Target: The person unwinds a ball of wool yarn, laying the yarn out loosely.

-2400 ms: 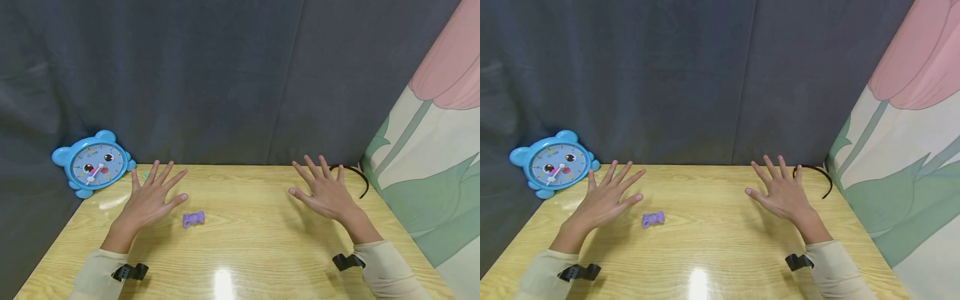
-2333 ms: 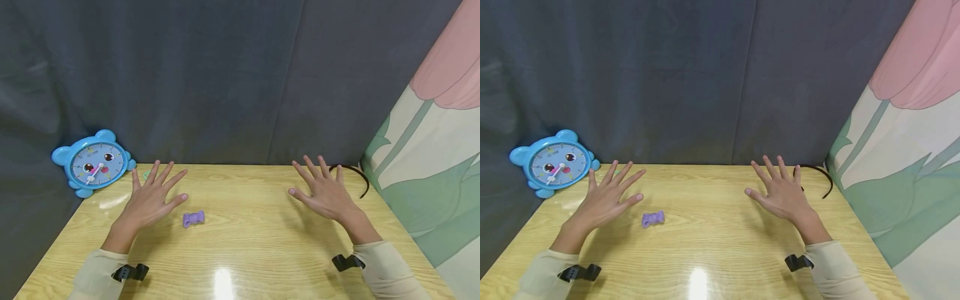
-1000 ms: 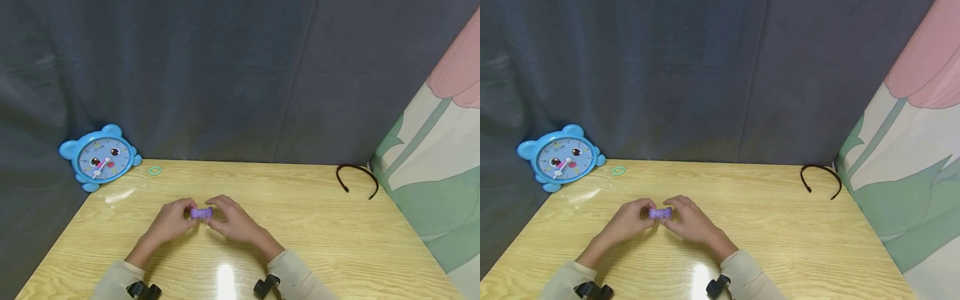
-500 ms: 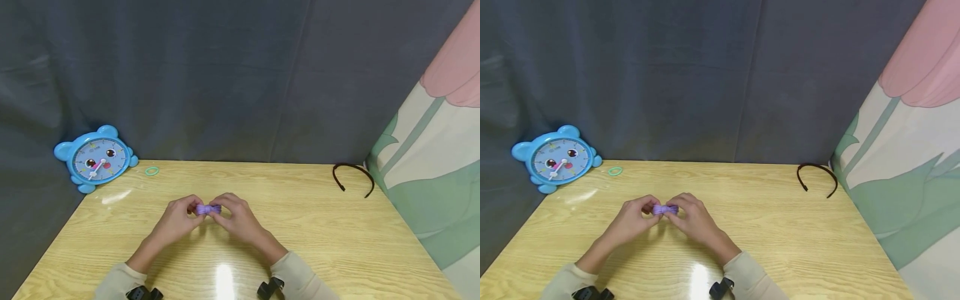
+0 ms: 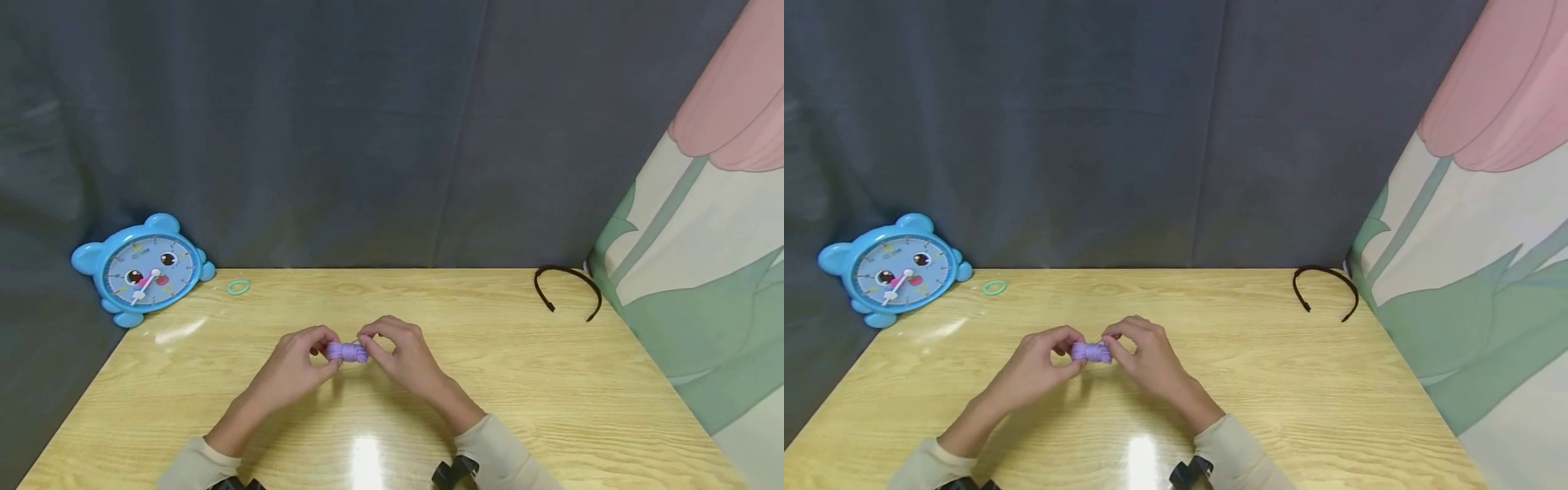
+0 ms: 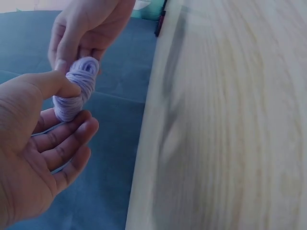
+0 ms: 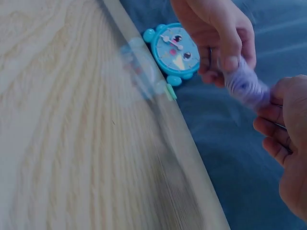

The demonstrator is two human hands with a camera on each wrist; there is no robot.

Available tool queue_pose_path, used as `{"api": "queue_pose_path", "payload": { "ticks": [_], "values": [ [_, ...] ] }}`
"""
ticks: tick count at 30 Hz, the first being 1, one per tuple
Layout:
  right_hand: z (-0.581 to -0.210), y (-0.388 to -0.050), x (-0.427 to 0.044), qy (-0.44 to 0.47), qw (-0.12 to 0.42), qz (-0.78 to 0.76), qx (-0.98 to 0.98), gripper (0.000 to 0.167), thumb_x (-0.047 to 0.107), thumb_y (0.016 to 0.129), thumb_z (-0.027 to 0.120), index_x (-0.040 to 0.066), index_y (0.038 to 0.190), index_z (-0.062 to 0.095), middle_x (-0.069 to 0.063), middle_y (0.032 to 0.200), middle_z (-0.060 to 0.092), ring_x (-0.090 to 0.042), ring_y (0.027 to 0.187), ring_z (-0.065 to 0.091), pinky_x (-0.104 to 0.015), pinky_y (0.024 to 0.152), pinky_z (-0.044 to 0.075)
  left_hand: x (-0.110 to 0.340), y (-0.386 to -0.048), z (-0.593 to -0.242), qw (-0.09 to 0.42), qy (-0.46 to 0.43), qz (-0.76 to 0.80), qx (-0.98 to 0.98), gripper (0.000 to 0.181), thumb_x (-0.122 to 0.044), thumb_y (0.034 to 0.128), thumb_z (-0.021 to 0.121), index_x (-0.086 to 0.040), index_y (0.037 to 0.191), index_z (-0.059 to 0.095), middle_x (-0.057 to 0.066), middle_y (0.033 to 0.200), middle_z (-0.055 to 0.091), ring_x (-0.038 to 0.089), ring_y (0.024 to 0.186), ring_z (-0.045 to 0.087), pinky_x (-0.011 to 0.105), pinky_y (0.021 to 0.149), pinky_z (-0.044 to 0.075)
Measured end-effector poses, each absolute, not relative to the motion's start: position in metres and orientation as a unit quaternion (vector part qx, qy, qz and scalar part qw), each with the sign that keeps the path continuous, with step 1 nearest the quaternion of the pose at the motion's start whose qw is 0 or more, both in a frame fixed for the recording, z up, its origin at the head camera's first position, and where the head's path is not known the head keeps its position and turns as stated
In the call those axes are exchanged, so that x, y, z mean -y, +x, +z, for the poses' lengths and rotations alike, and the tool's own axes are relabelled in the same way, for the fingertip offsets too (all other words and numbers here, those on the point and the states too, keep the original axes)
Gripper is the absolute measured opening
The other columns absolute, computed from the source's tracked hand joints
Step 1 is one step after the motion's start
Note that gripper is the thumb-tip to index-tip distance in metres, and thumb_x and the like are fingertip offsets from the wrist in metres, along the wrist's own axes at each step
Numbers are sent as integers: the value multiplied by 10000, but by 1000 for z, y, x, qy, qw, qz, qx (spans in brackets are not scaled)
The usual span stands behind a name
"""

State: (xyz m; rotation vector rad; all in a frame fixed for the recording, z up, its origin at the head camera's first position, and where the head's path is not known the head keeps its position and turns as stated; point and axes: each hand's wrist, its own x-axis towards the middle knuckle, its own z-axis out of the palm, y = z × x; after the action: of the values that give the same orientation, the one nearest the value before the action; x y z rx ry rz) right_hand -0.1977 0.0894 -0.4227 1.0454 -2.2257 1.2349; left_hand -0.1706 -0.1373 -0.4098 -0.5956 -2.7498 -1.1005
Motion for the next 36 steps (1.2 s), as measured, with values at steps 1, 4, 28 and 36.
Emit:
{"api": "queue_pose_path", "payload": {
  "ticks": [1,4,28,36],
  "values": [
    [-423,-198,-92,365,193,445,795,56,89,977,705,81,982,761,-26,948,770,-148,904,738,-321,801,624,138,-170,-409,62,-196,-367,907,132,-147,888,778,-199,978,697,-117,912,709,113,854,649,341,795,557],
    [-424,-202,-101,347,194,450,800,59,77,976,701,72,988,758,-21,941,770,-130,885,724,-318,784,615,141,-169,-404,73,-196,-382,900,149,-126,875,790,-195,976,705,-115,895,713,141,845,657,326,777,560],
    [-413,-213,-169,293,210,503,786,68,-17,963,680,22,976,734,-54,889,753,-71,829,662,-208,783,545,163,-170,-380,92,-190,-382,899,140,-106,867,776,-200,953,716,-121,876,716,93,847,647,259,752,539],
    [-416,-210,-199,274,193,548,766,118,-77,974,626,-8,980,720,-150,914,723,-109,856,658,-175,822,537,166,-178,-376,84,-184,-372,906,124,-108,864,772,-189,932,707,-109,846,695,83,805,611,226,691,486]
  ]
}}
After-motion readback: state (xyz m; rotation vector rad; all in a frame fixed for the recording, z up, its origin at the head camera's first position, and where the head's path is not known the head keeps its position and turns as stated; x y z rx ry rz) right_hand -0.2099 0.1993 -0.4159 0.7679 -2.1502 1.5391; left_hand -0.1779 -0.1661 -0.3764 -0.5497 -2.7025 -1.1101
